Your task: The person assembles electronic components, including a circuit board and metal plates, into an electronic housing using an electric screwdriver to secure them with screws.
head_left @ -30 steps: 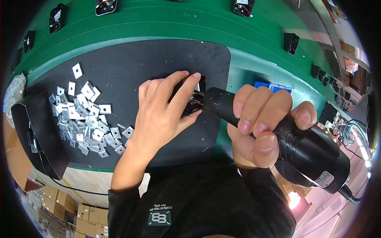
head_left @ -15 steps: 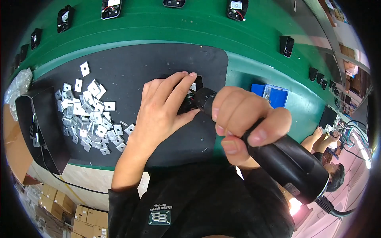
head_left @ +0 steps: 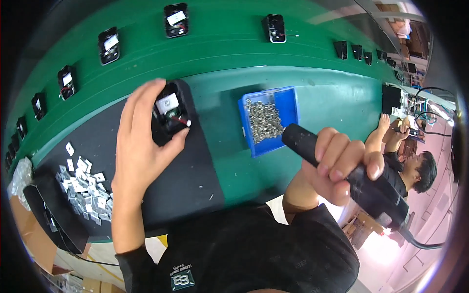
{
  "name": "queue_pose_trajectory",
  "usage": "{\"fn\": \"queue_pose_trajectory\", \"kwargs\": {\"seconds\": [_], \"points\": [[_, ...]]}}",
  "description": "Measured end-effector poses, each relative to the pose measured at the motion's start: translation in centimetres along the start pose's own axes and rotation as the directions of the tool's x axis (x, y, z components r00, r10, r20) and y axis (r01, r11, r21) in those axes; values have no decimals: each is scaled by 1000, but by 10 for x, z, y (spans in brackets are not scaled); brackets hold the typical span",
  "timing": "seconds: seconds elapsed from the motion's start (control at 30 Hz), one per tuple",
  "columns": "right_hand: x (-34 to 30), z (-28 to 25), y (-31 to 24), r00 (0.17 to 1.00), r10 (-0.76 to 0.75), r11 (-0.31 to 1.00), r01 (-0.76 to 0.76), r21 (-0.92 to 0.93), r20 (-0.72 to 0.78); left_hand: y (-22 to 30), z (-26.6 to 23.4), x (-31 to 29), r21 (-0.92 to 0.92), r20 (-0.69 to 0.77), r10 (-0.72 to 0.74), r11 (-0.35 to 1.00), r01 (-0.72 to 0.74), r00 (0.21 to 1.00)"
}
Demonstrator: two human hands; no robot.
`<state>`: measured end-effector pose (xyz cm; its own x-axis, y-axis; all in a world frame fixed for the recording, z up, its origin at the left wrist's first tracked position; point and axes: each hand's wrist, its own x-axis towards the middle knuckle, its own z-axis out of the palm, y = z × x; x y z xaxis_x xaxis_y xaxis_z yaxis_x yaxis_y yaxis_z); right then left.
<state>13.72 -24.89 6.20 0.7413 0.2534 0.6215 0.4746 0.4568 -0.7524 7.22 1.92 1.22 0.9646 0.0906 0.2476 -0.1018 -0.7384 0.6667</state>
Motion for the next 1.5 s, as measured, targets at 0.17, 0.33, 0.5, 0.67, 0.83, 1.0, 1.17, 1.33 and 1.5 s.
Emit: {"fn": "queue_pose_trajectory", "kwargs": {"seconds": [0.17,0.33,0.5,0.67,0.83,1.0,1.17,1.33,1.5], "points": [[-12,-27,23,985,60,996,-69,-51,-163,13,32,71,-29,30,107,994,-106,994],[-13,-41,35,986,130,981,-143,-134,-104,18,85,137,24,93,198,979,-201,976],[-8,-36,54,994,90,994,-93,-60,-59,-3,102,180,66,205,199,974,-216,958],[-4,-37,61,995,100,994,-101,-35,-25,0,112,180,375,210,121,906,-194,970],[-2,-38,62,993,120,992,-121,-38,-13,22,131,186,388,147,325,850,-357,934],[-4,-41,45,993,107,994,-109,-24,-56,58,128,205,458,431,149,814,-358,890],[3,-36,27,988,131,990,-125,67,-77,53,104,166,365,102,413,831,-421,905],[-3,-33,26,982,118,992,-108,69,-147,27,44,86,221,50,158,961,-165,986],[0,-35,10,988,149,969,-140,206,-30,4,-1,-13,260,55,-48,965,32,997]]}}
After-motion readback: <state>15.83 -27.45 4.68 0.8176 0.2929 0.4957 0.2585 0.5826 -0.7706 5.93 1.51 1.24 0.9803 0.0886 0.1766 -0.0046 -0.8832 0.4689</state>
